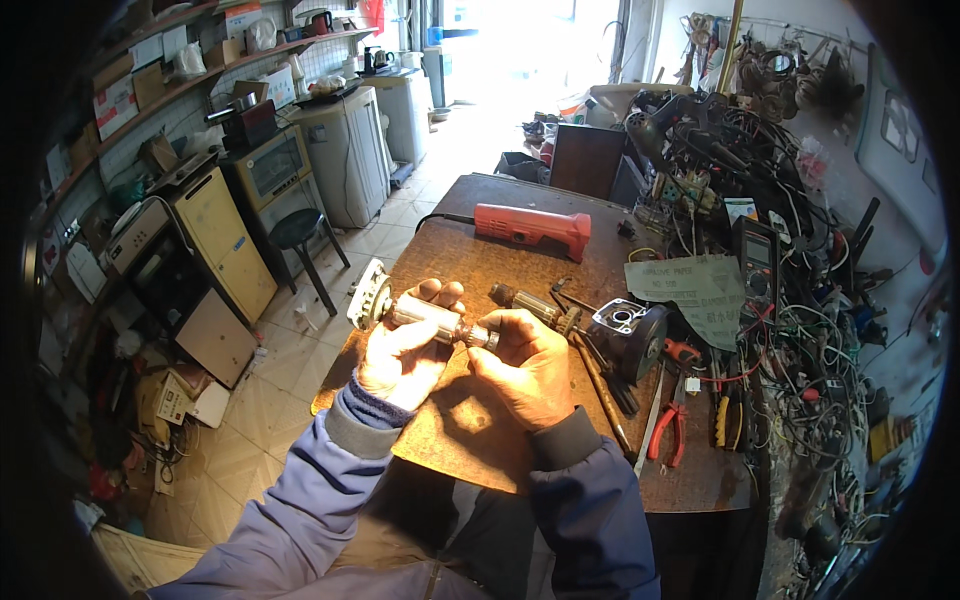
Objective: The person sits on the floor and uses a small metal file to smooth the surface of a cylindrical motor component. They rotate the part repeatedly to file different sections, then place the component on the workbench and continue filing while holding it steady.
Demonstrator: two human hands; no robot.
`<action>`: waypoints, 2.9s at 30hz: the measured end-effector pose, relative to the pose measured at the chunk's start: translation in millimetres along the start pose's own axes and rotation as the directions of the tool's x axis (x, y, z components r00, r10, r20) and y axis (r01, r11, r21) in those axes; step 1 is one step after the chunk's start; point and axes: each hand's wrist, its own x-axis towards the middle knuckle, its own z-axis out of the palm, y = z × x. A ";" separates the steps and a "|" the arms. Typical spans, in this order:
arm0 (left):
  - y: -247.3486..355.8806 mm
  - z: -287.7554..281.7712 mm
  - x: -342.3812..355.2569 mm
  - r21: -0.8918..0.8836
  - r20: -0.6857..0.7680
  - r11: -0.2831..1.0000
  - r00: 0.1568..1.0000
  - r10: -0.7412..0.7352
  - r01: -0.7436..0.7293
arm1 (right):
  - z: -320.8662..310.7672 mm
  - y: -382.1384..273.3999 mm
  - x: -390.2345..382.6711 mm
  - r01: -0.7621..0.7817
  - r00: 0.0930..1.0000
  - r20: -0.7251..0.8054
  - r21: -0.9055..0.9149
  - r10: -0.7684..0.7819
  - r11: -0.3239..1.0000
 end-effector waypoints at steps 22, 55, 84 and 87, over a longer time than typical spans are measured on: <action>5.8 5.3 -0.5 0.049 0.016 0.998 0.999 -0.049 0.048 | -7.6 7.6 1.6 0.081 0.994 0.078 -0.109 -0.072 0.991; 3.4 0.7 -0.9 0.126 -0.296 0.977 0.946 -0.131 0.175 | 0.6 7.1 1.3 0.050 0.998 -0.025 -0.086 -0.052 0.995; 1.3 -4.3 1.5 0.135 -0.090 0.989 0.995 -0.045 0.057 | -1.8 11.6 2.4 0.077 0.997 -0.003 -0.026 -0.078 0.997; 1.5 -5.9 0.9 0.146 -0.064 0.988 0.997 -0.031 0.040 | 0.7 9.5 1.6 0.060 0.998 -0.023 -0.039 -0.061 0.997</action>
